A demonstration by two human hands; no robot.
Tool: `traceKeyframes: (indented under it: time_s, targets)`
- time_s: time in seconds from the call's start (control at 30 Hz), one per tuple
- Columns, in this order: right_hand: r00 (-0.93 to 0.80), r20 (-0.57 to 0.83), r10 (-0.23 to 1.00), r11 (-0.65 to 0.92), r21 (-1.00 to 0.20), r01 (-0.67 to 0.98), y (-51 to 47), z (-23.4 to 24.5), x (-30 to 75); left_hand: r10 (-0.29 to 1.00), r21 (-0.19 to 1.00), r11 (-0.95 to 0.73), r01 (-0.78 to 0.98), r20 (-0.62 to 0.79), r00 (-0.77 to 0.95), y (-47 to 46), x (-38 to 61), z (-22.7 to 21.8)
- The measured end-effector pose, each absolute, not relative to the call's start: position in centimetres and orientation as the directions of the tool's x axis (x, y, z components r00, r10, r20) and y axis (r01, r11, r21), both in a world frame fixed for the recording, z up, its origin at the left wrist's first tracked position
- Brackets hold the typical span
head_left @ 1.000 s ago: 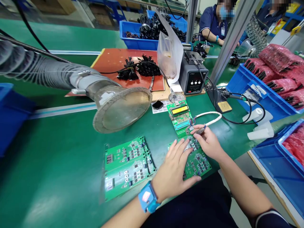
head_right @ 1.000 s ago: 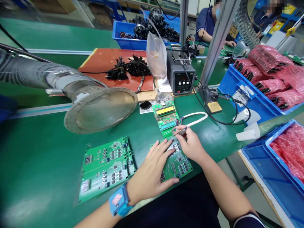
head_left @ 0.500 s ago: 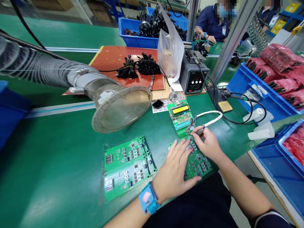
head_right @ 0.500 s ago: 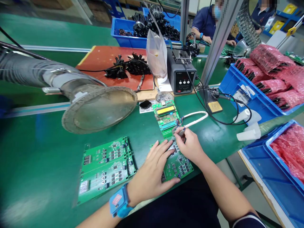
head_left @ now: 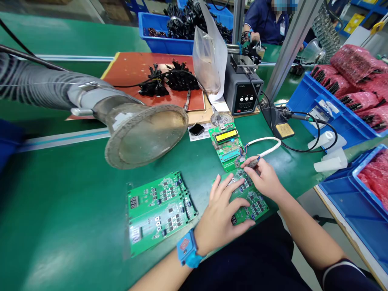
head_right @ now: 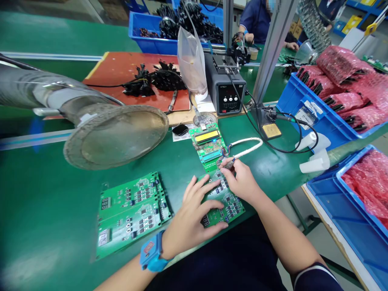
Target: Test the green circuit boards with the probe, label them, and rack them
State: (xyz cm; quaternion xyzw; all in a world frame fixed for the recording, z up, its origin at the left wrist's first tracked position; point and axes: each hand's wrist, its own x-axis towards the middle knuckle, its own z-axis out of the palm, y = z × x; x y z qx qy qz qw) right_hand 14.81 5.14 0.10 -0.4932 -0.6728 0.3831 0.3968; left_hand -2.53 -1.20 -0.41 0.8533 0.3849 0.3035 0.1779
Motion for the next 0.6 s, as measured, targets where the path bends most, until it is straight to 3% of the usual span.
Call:
traceKeyframes:
  time_s: [0.13,0.33,0.6]
  targets:
    - [-0.192,0.163,0.968,0.224,-0.905,0.36,5.1,-0.1,14.7,0.731,0.517,-0.681,0.519,0.441,0.521,-1.4,-2.6,-0.4]
    - [-0.185,0.164,0.969,0.223,-0.904,0.366,5.1,-0.1,14.2,0.612,0.363,-0.79,0.494,0.511,0.603,-1.4,-3.2,-1.6]
    - [-0.177,0.155,0.972,0.21,-0.908,0.362,5.1,-0.1,14.2,0.599,0.366,-0.799,0.477,0.542,0.589,-1.5,-2.9,-1.6]
